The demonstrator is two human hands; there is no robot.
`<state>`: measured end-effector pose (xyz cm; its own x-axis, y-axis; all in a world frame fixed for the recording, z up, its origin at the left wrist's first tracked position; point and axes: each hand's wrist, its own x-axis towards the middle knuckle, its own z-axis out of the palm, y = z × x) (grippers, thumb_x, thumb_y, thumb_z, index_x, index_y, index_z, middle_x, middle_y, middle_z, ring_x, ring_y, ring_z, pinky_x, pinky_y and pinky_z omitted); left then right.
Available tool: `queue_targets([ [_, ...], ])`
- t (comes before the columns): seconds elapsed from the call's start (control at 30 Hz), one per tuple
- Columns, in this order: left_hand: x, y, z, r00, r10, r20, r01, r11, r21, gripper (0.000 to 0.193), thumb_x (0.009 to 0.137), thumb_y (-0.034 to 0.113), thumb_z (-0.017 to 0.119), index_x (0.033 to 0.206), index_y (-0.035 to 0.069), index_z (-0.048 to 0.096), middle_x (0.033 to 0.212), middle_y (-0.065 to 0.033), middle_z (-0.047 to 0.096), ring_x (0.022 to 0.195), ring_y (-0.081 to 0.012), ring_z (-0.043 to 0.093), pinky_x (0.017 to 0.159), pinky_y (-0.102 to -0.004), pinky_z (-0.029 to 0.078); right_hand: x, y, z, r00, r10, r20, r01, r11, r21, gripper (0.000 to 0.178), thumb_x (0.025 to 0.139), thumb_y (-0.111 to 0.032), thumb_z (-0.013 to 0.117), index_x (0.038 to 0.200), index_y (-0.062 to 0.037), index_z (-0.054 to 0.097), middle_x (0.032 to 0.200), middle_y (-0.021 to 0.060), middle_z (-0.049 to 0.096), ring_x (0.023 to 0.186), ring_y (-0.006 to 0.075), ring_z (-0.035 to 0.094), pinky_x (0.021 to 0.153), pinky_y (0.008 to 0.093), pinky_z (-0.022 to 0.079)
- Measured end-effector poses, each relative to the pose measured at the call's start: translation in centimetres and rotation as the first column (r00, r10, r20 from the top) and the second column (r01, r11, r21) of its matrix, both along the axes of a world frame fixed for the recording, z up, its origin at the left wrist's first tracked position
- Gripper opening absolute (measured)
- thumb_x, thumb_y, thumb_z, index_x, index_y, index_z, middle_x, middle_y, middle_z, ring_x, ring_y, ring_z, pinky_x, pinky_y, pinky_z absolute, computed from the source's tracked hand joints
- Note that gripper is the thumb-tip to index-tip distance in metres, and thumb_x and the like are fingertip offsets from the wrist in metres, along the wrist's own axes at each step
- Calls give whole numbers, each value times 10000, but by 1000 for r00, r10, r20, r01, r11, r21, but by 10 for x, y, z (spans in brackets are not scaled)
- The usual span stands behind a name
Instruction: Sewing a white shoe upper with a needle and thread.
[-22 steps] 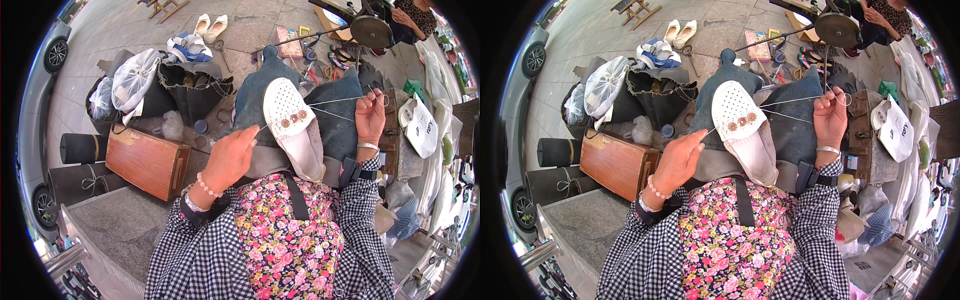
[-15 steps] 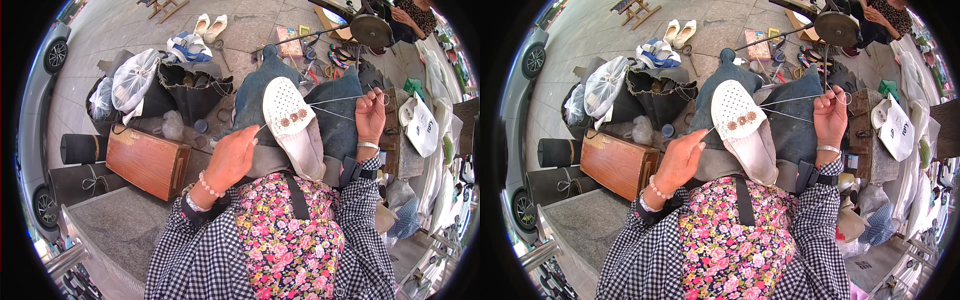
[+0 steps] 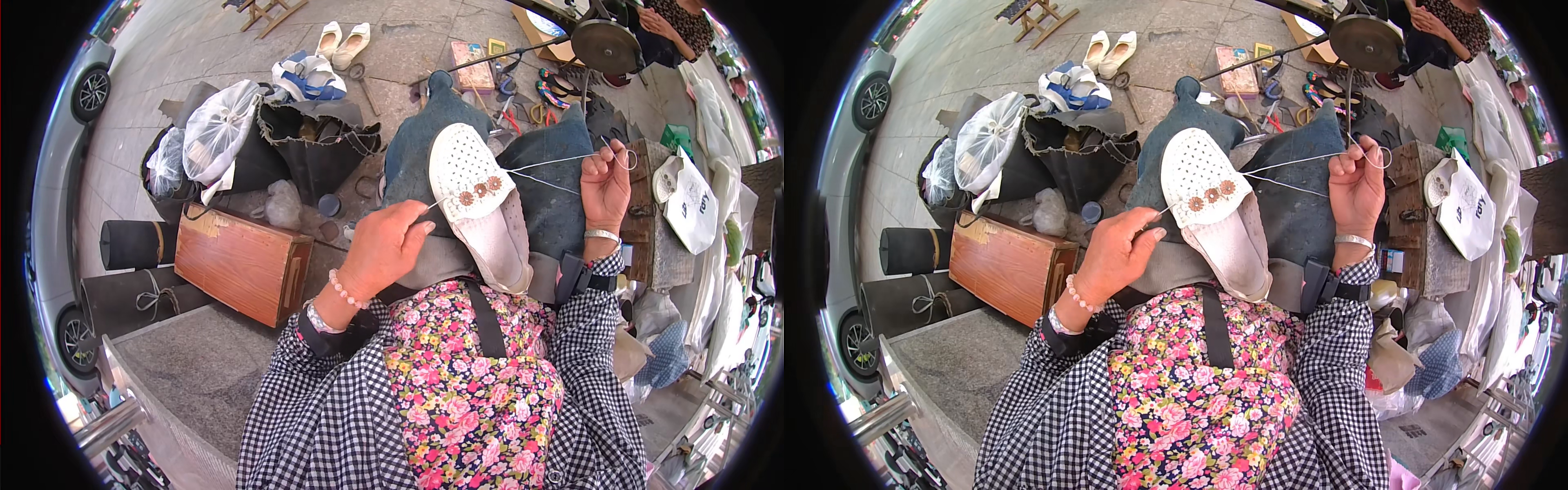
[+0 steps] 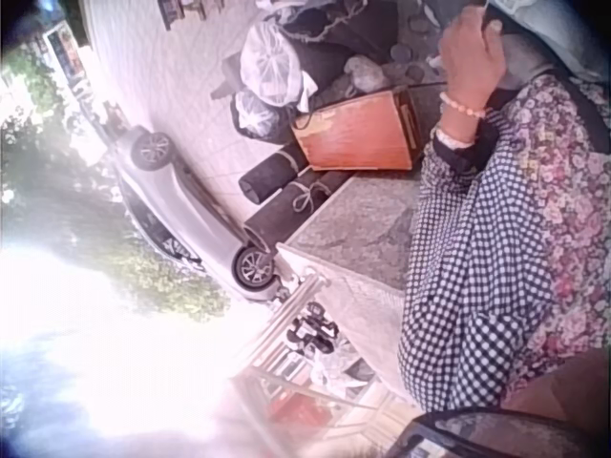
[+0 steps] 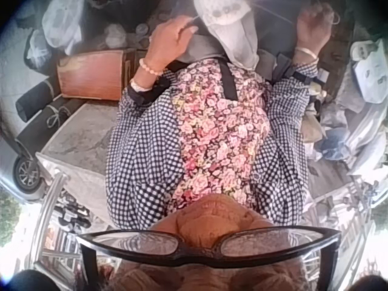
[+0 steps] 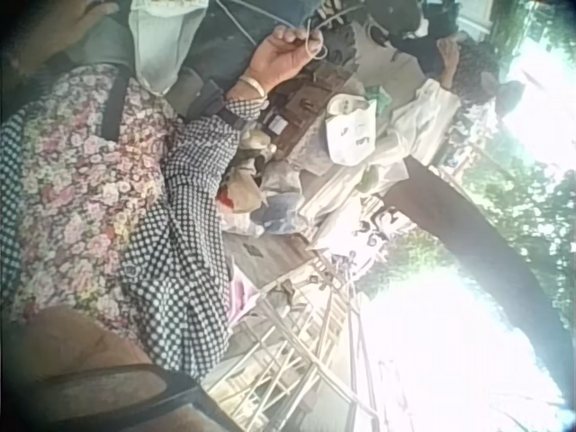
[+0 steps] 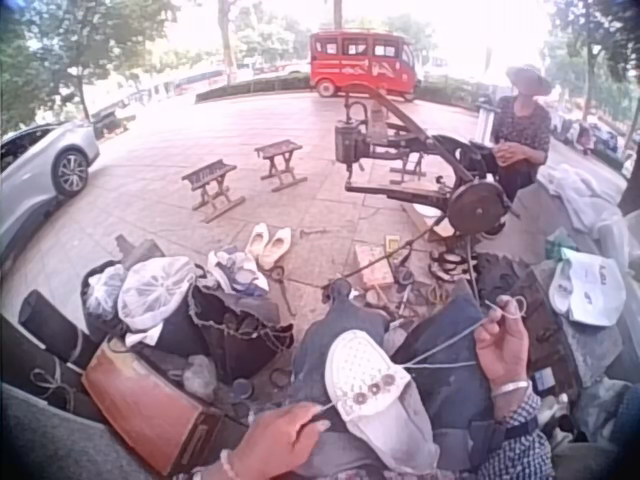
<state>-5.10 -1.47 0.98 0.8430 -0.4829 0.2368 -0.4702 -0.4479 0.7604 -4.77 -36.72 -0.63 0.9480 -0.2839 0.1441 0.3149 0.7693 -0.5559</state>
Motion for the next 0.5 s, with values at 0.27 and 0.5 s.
queue_targets([
  [0.27,12,10,-18,924,-127,-362,16,956,-293,151,874,118,582,792,-9,574,642,5,527,578,-61,439,527,-223,353,3,2,1,998,12,56,-13,1000,21,218,902,-173,550,1063,-27,532,717,-9,480,571,79,380,557,232,339],
  [0.5,18,15,-13,768,-241,-593,-35,909,-415,218,902,179,565,752,21,562,641,63,484,596,-20,397,528,-208,335,8,14,5,975,-221,-39,209,958,-196,190,919,-168,532,1027,-13,556,644,-7,456,528,79,388,574,263,418],
])
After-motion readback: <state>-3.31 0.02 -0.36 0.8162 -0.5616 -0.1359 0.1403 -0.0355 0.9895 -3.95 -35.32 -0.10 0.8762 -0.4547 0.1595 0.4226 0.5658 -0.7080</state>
